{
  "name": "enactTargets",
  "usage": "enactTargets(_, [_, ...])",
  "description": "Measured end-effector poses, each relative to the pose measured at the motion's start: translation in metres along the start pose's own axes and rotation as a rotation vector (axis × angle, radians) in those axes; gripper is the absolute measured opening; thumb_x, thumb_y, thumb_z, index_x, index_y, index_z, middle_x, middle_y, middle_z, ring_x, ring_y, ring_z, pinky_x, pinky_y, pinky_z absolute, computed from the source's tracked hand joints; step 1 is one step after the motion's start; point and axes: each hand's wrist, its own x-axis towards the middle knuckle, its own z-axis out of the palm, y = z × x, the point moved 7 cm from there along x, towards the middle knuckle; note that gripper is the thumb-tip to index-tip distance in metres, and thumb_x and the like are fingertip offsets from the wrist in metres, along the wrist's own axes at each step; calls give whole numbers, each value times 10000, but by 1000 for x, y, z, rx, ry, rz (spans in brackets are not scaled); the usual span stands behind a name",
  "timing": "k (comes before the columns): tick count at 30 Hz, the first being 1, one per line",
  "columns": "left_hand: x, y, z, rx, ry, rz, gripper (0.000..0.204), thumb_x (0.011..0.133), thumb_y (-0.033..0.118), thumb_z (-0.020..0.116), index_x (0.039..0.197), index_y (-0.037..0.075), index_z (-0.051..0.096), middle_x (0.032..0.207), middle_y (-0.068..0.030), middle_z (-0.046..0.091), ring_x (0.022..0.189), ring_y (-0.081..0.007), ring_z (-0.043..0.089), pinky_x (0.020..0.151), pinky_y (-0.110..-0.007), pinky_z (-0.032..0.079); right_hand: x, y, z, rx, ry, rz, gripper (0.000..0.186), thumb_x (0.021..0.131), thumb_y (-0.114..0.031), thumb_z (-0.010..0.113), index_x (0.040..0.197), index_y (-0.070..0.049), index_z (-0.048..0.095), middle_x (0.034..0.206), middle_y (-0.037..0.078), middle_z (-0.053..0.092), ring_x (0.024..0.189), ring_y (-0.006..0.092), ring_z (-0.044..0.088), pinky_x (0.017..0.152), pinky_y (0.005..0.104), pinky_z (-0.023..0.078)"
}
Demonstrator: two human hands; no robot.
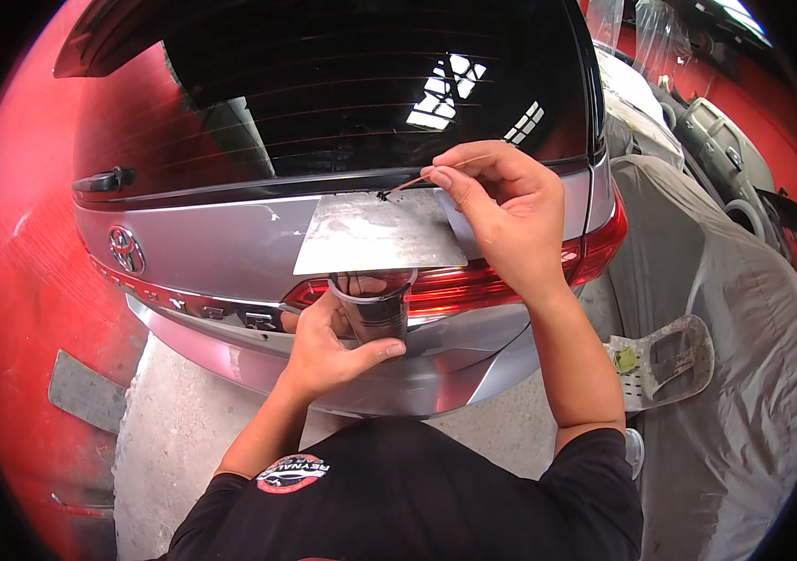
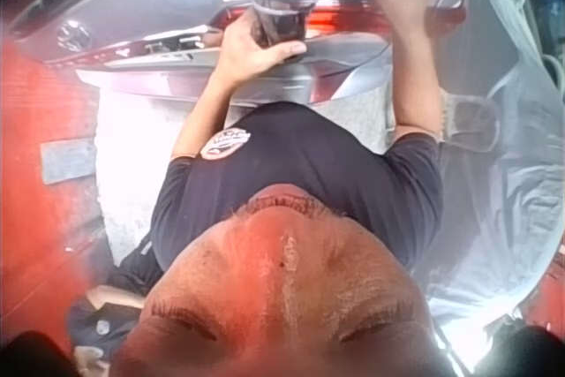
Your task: Touching up paint on the rear of a silver SUV using a small brush.
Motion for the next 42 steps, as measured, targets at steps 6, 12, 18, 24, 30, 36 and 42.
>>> enactTargets(6, [0,-2,-1,-6,-9,3,719,801,195,934,1344,-64,541,1105,-156,743,1016,-177,726,906,-329,579,-2,-1,1,22,-5,-16,114,947,55,709,1059,36,723,993,96,779,950,131,742,866,241,565])
enactTargets(12, [1,-2,-2,-1,0,33,707,799,201,934,1331,-61,548,1079,-147,749,983,-170,732,890,-324,582,-3,-4,4,-24,-32,-54,128,923,73,719,1040,23,734,992,94,777,938,130,738,860,246,561])
enactTargets(18, [1,-2,-3,32,2,60,713,790,209,939,1326,-53,549,1047,-136,755,957,-164,738,866,-318,586,-3,-5,6,-67,-59,-147,155,885,95,741,998,-10,761,959,84,775,899,127,719,810,251,543])
enactTargets(24, [0,-3,-1,4,-47,-36,717,798,58,908,1370,-73,496,1199,-135,687,1073,-169,694,944,-322,552,-9,-13,1,-136,-50,-257,197,851,115,754,1000,-12,766,952,90,779,849,140,678,780,275,538])
enactTargets(30, [0,1,0,15,-33,2,704,797,108,920,1346,-69,517,1142,-146,718,1010,-169,723,901,-320,572,-5,-10,12,-133,-88,-280,194,848,108,761,1001,-10,770,962,93,793,839,142,669,755,272,542])
enactTargets(36, [0,3,-2,24,-19,14,708,789,117,926,1342,-72,526,1139,-143,717,998,-167,726,882,-310,573,-3,-10,17,-143,-118,-328,200,845,105,767,1003,-16,780,977,88,799,843,139,666,739,263,553])
enactTargets(42, [-1,3,-2,50,-8,22,712,791,171,938,1333,-60,539,1107,-150,737,1006,-179,732,897,-330,580,-3,-9,20,-160,-134,-340,213,841,108,768,1013,-17,786,980,80,799,845,133,655,731,254,564])
